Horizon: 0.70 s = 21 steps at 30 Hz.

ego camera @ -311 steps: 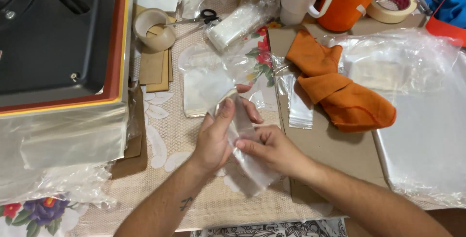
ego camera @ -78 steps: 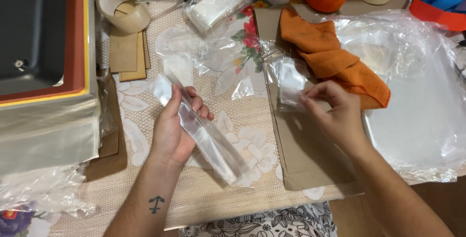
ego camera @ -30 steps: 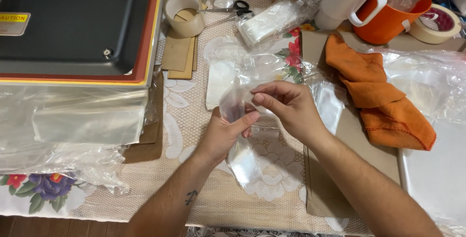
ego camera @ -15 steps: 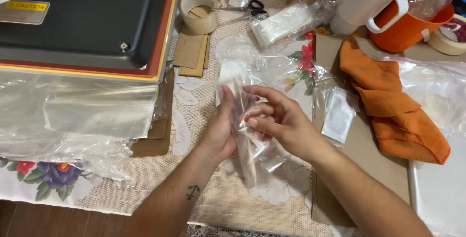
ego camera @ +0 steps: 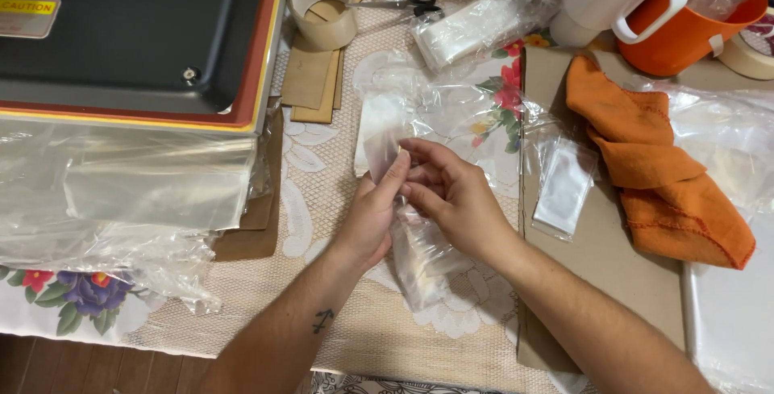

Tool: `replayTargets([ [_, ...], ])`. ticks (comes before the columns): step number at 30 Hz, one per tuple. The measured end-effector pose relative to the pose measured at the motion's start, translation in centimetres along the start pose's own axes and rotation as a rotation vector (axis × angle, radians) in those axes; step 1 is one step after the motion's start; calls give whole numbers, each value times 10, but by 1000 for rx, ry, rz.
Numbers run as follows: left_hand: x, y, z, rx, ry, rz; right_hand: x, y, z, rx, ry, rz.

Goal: Sorting and packing small plastic bags into larger plastic sleeves on a workspace table.

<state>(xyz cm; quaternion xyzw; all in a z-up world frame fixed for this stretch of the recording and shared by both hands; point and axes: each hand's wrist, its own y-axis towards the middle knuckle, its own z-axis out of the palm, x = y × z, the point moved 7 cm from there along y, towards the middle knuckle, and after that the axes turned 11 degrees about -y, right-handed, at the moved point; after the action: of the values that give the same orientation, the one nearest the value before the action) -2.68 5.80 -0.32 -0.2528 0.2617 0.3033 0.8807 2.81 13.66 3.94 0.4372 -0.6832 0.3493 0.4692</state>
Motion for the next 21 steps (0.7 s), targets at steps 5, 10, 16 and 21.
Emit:
replayTargets([
  [5, 2, 2, -19, -114, -45, 27, 4, -2, -5, -26, -8, 34],
  [10, -4, 19, -37, -55, -301, -7, -21, -23, -14, -32, 7, 125],
  [16, -13, 31, -49, 31, -342, -9, -55, -61, -52, -112, -36, 275],
  [21, -19, 24, -48, -10, -139, 22, -12, -91, -95, -244, -78, 121],
])
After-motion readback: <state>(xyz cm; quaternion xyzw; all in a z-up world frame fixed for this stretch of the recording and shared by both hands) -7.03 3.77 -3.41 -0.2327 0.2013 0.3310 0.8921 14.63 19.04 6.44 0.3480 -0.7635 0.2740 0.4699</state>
